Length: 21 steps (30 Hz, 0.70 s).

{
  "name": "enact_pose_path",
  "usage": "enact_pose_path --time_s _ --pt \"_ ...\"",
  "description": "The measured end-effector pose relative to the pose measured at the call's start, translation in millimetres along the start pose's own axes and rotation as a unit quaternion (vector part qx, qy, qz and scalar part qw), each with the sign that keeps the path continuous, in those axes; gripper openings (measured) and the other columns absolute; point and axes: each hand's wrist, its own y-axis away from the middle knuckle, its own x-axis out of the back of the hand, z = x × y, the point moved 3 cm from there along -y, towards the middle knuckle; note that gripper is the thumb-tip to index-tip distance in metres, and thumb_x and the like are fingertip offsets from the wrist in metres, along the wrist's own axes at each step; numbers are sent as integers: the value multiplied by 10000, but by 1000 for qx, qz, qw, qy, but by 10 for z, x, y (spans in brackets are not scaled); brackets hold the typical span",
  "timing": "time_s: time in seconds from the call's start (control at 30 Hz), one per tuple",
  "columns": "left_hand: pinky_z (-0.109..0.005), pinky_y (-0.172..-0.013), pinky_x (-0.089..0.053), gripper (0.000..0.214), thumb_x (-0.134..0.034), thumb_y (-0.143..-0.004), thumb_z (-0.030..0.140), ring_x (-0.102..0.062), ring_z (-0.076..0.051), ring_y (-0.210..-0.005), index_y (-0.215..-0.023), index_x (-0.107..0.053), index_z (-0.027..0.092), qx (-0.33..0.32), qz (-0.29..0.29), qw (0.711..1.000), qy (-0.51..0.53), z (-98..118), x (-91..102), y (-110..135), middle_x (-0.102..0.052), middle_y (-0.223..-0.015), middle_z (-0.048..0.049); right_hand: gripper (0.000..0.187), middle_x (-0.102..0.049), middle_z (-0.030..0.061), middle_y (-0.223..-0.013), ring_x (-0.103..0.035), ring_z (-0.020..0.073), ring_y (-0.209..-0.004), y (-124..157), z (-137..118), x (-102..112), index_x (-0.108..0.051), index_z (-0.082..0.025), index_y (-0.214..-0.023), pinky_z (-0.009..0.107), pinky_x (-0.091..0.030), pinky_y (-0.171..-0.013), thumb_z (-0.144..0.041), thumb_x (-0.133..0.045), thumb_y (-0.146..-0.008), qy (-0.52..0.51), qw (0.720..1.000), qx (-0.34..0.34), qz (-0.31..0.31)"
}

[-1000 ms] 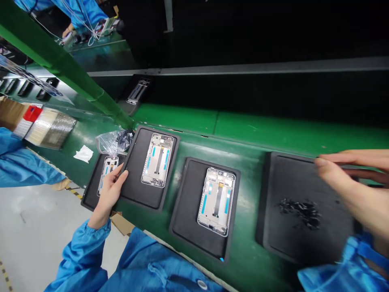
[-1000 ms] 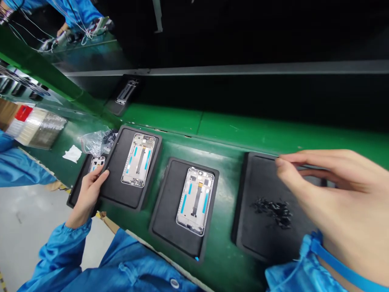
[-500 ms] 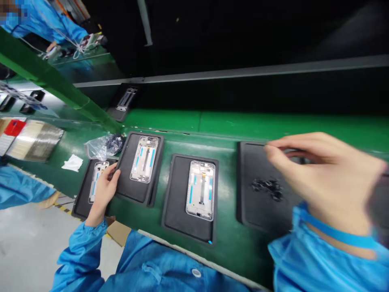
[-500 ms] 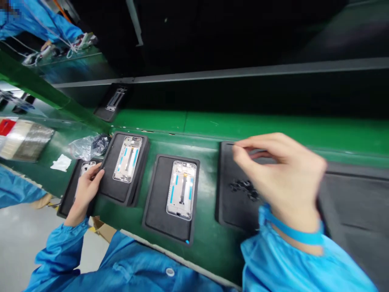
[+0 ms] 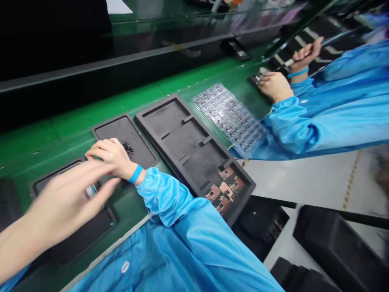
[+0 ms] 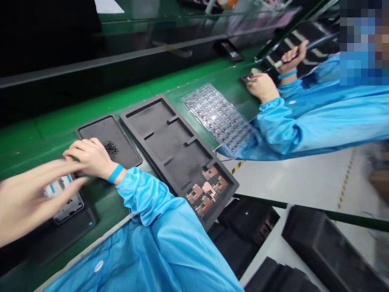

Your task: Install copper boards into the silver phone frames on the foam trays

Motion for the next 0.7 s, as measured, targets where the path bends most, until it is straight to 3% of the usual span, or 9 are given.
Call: enact_pose_path --time_s 0.07,0.13,0.2,0.3,0.37,0.47,0.6,0.7 --pt "-406 -965 -563 326 -540 -1003 435 -712 -267 -1001 -1124 -786 260 -162 -174 970 -52 376 -749 -404 -760 -1062 -53 241 -786 14 -1163 -675 179 -1078 -12 -8 52 -748 -255 -1065 357 -424 -1017 -338 -521 -1054 15 1000 -11 4" --pt "-396 -913 -567 295 -501 -1025 295 -707 -277 -982 -1067 -774 190 -251 -288 918 -102 717 -1480 -616 -736 -1033 -114 303 -787 -13 -1171 -674 162 -1093 -34 -7 98 -754 -266 -1073 348 -422 -1037 -348 -462 -1068 36 999 -18 20" --pt "-390 -869 -563 187 -572 -976 196 -697 -289 -981 -986 -755 158 -284 -354 880 -142 988 -2115 -661 -712 -1028 -141 355 -786 -41 -1182 -684 145 -1093 -62 7 115 -762 -279 -1085 342 -436 -1036 -341 -413 -1073 57 998 -15 35" --pt "-401 -816 -559 182 -581 -990 217 -681 -306 -992 -1038 -730 125 -267 -374 874 -158 1204 -2765 -588 -678 -1064 -179 370 -793 -68 -1173 -714 121 -1069 -98 30 90 -784 -284 -1088 320 -467 -1020 -329 -418 -1064 79 995 -20 48" --pt "-423 -799 -556 265 -608 -991 265 -657 -344 -1040 -1157 -694 78 -245 -365 883 -165 1232 -2999 -538 -648 -1135 -225 438 -789 -102 -1156 -717 94 -1087 -108 23 63 -796 -283 -1092 289 -465 -1050 -333 -362 -1062 88 994 -35 61" --pt "-435 -830 -543 284 -630 -973 249 -604 -369 -1129 -1192 -672 73 -235 -359 888 -164 1194 -3144 -486 -612 -1192 -236 558 -769 -146 -1107 -699 60 -1110 -99 -30 44 -795 -249 -1115 264 -456 -1080 -346 -252 -1027 69 993 -46 79" --pt "-424 -923 -504 190 -540 -972 142 -569 -321 -1171 -1087 -691 150 -253 -371 884 -128 1140 -3155 -439 -622 -1176 -165 479 -769 -120 -1087 -688 43 -1075 -74 -64 81 -788 -210 -1127 259 -442 -1057 -314 -332 -1022 41 996 -34 75" --pt "-415 -958 -496 136 -602 -949 203 -580 -306 -1160 -1061 -664 158 -264 -366 888 -94 1163 -3100 -457 -648 -1169 -135 384 -782 -78 -1106 -697 66 -1043 -78 -34 122 -798 -226 -1089 264 -439 -1047 -300 -426 -1033 53 995 -18 81"
